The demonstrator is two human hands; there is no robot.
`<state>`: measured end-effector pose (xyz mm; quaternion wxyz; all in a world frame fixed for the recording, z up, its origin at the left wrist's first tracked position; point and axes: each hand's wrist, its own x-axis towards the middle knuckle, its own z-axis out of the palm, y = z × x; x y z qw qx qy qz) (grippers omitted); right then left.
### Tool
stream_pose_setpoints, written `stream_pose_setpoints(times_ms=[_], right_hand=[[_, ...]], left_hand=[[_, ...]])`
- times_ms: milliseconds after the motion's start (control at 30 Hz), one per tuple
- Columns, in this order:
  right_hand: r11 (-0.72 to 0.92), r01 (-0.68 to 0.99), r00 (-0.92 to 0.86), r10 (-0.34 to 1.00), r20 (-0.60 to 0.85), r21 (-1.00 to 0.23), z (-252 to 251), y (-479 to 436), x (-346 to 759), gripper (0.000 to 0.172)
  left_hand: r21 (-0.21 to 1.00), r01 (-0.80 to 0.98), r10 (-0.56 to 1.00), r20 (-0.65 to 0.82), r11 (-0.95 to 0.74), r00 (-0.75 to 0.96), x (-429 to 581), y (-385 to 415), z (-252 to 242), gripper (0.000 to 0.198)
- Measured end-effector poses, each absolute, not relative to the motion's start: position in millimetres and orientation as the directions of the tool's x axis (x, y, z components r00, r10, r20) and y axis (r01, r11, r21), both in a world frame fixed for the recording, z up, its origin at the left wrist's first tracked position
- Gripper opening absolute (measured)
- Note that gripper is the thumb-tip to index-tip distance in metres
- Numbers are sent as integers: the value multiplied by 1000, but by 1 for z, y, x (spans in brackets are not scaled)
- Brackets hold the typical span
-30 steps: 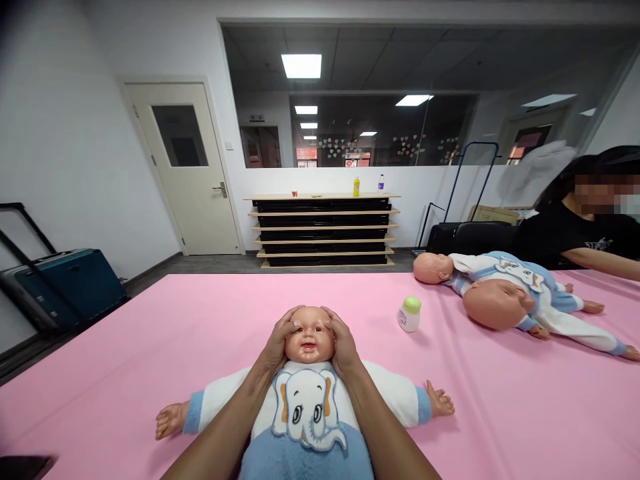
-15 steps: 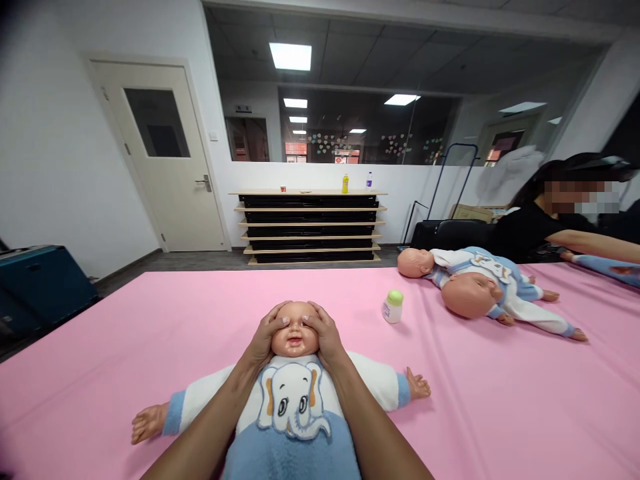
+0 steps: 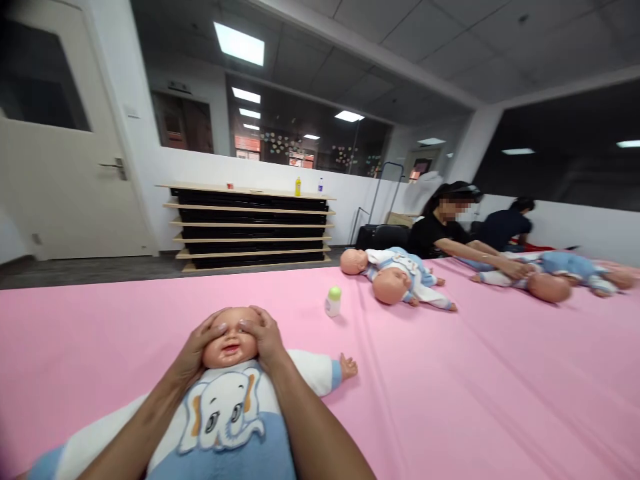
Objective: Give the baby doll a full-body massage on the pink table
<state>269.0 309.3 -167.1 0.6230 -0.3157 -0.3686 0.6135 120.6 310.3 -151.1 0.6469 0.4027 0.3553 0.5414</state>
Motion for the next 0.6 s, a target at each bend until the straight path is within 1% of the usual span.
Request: stream_pose_setpoints(times_ms=[133, 233, 333, 433, 500, 600], right_hand=[[46, -548, -40, 996, 82, -835, -171, 313, 269, 56], [44, -546, -29, 997, 71, -836, -172, 315, 270, 53], [58, -534, -12, 997, 76, -843, -172, 316, 270, 52], [75, -501, 3, 996, 84, -862, -169, 314, 269, 56], [67, -472, -17, 996, 86, -879, -166, 311, 269, 59], [55, -451, -37, 996, 80, -891, -166, 309, 271, 55]], left_hand=[[895, -426, 980, -56, 134, 191, 119, 312, -153, 70], [888, -439, 978, -52, 138, 203, 118, 313, -155, 70], [889, -445, 981, -26, 111, 194, 119, 316, -157, 70], [897, -437, 987, 7, 64, 160, 120, 316, -157, 73], [906, -421, 990, 17, 43, 138, 121, 313, -155, 76], [883, -468, 989, 43, 29, 142, 121, 312, -151, 70]])
